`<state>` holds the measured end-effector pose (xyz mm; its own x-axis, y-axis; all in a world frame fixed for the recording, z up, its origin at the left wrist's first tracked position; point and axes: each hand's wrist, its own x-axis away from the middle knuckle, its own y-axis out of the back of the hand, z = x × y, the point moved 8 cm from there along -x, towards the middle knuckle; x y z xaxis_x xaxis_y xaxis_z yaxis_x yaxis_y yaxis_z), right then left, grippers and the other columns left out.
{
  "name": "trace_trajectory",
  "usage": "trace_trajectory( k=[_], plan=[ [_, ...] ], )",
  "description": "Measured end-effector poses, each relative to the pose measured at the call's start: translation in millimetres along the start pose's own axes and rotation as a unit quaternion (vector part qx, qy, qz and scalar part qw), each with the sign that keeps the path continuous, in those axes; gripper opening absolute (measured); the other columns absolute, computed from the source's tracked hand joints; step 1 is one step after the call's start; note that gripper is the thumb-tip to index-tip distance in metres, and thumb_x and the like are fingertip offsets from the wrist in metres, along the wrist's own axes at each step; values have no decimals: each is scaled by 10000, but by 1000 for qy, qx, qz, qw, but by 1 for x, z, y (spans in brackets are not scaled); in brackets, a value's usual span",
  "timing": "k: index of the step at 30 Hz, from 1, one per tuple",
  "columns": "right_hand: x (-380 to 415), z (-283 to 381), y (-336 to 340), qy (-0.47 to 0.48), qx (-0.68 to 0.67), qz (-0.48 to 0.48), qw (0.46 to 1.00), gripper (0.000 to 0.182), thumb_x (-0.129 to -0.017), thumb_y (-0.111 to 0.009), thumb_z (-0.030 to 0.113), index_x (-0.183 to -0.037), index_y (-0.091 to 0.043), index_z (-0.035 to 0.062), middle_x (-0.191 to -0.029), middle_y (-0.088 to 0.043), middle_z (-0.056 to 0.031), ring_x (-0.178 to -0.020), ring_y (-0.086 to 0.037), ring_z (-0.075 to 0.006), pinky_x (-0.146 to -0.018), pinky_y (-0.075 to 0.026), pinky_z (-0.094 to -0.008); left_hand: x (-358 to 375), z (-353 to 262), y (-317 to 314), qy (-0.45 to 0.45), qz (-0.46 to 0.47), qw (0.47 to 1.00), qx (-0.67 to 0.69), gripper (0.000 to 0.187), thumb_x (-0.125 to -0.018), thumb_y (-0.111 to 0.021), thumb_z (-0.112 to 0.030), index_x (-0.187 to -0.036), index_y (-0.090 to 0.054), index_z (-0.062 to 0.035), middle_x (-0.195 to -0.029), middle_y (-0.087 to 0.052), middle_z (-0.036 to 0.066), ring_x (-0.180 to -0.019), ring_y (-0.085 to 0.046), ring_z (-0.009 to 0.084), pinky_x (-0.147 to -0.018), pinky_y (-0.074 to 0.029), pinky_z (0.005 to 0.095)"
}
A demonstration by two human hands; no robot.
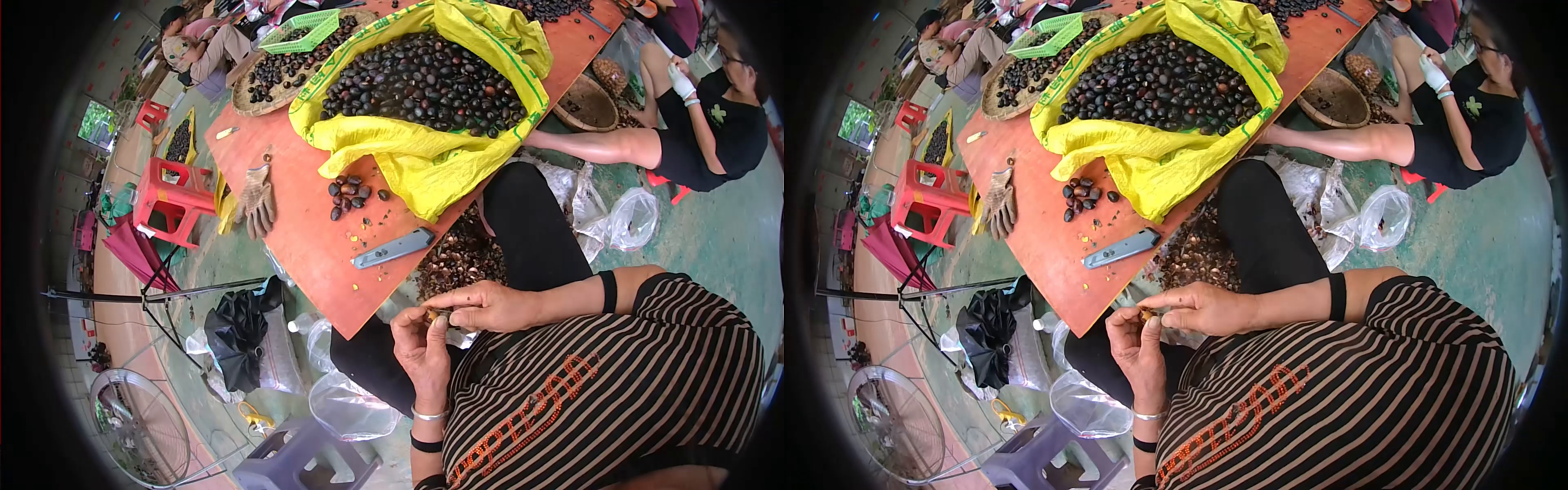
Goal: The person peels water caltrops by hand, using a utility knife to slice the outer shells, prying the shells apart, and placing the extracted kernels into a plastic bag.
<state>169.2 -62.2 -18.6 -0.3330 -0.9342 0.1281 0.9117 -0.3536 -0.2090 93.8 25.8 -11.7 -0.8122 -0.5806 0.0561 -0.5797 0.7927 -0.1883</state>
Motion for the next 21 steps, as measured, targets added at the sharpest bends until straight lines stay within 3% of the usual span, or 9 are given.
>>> trace_trajectory(
  k=[1,2,5,8,13,15,18,21],
  plan=[
    [1,-9,-1,-60,-58,5,997,406,-919,-480,118,-1319,-457,49,-725,-506,28,-616,-429,-7,-552,-388,-162,0,1,0,0,3,1000,-13,245,-846,-605,6,-1042,-465,-39,-929,-509,22,-855,-496,85,-783,-411,212],
    [-1,-14,1,-60,-58,4,997,406,-919,-480,118,-1319,-457,49,-725,-506,28,-616,-429,-7,-552,-388,-162,1,1,0,-1,4,1000,-13,245,-846,-605,6,-1042,-465,-39,-929,-509,22,-855,-496,85,-783,-411,212],
    [1,-38,24,-213,-124,-107,963,407,-919,-507,160,-1308,-452,57,-660,-446,45,-504,-367,-23,-430,-323,-168,6,2,-15,19,55,998,16,231,-869,-589,-32,-1067,-470,-34,-937,-551,50,-863,-533,109,-799,-441,243],
    [4,-26,26,-169,-153,-107,968,413,-929,-497,173,-1315,-408,55,-670,-457,29,-502,-360,-22,-433,-319,-168,1,2,-9,50,8,994,99,255,-872,-601,-69,-1092,-475,-45,-938,-554,46,-861,-544,118,-789,-456,255],
    [6,8,-2,-30,-50,-4,998,432,-921,-515,125,-1308,-358,13,-698,-509,-1,-630,-497,-55,-579,-422,-210,-2,23,2,79,4,983,166,294,-856,-634,-102,-1105,-486,-55,-961,-542,34,-833,-531,107,-765,-454,245],
    [7,5,-6,-58,-46,17,997,456,-925,-515,132,-1330,-337,21,-702,-517,-5,-650,-496,-53,-584,-426,-214,-2,20,-1,73,9,983,169,282,-853,-636,-94,-1092,-490,-56,-957,-540,32,-828,-527,103,-765,-450,240],
    [5,3,-8,-17,-56,28,998,471,-941,-483,130,-1365,-299,37,-724,-539,-16,-655,-502,-68,-597,-438,-224,0,12,-4,55,0,985,161,258,-850,-637,-78,-1065,-496,-54,-950,-535,28,-824,-521,96,-765,-443,228],
    [5,6,-6,-8,-27,19,999,444,-940,-471,117,-1358,-345,35,-728,-540,-16,-671,-501,-61,-615,-444,-223,-1,8,-3,34,-18,993,114,241,-846,-637,-56,-1042,-496,-48,-939,-532,22,-824,-517,89,-768,-437,217]
  ],
)
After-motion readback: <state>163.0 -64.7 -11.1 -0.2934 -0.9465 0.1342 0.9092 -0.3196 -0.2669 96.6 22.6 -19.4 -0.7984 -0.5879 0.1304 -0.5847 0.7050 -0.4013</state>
